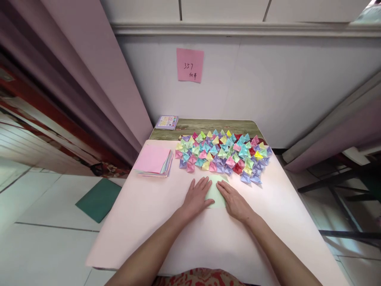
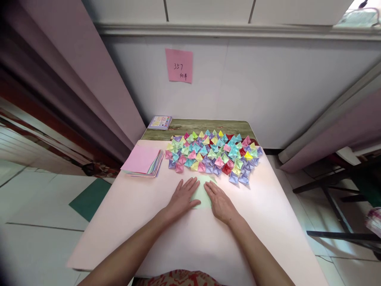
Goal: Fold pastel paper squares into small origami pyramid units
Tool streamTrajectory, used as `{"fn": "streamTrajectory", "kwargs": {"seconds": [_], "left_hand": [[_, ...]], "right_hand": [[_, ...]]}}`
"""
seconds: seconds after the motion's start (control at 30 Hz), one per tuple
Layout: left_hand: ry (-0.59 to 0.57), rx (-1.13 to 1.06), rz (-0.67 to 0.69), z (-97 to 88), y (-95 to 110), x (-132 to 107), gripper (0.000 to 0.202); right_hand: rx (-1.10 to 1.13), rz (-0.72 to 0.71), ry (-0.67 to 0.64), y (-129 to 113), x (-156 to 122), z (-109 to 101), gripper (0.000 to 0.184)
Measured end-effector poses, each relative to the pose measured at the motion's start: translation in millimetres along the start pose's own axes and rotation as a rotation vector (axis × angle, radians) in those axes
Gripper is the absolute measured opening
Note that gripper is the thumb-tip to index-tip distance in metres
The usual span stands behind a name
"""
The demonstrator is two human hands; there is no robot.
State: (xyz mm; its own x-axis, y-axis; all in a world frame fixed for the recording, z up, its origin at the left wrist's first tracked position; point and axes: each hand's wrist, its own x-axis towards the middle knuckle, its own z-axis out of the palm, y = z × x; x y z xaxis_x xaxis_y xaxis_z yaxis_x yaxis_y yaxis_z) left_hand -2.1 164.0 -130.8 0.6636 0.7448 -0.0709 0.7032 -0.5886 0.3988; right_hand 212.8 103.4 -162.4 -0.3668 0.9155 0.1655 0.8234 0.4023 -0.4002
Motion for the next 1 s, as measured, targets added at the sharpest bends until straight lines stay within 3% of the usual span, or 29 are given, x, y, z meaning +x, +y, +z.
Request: {"fn": "streamTrajectory", "kwargs": {"seconds": [0.2,0.33,0.5,0.6,0.67,0.77,0.9,1.0], "left_hand": [[-0.069,0.148,0.189,-1.2,-27,-6,0.084],[-0.082,0.167,0.243,-9.6,-33,-12,0.084],[-0.001,0.157,0.319,-13.5,-28,-24,0.068],[0.027,0.112,0.437,-17.1,-21,-26,0.057],[0.037,0.066,0.488,-20.9,-17,-23,0.067],[0.045,-0.017,0.512,-25.4,-16,-18,0.075],[0.084,-0.168,0.434,-22.4,-17,-19,0.029],[0.147,-0.329,0.247,-18.4,-14,-20,0.021]], "right_hand": [[0.077,-0.028,-0.037,5,-1,-15,0.073],[0.060,-0.137,-0.028,15,-10,-24,0.087],[-0.074,-0.273,0.126,26,-24,-23,0.043],[-0.119,-0.372,0.184,25,-25,-24,0.033],[-0.104,-0.392,0.218,21,-23,-28,0.028],[-0.030,-0.312,0.286,11,-22,-32,0.021],[0.008,-0.138,0.329,-8,-26,-30,0.018],[0.002,0.074,0.350,-19,-26,-24,0.024]]}}
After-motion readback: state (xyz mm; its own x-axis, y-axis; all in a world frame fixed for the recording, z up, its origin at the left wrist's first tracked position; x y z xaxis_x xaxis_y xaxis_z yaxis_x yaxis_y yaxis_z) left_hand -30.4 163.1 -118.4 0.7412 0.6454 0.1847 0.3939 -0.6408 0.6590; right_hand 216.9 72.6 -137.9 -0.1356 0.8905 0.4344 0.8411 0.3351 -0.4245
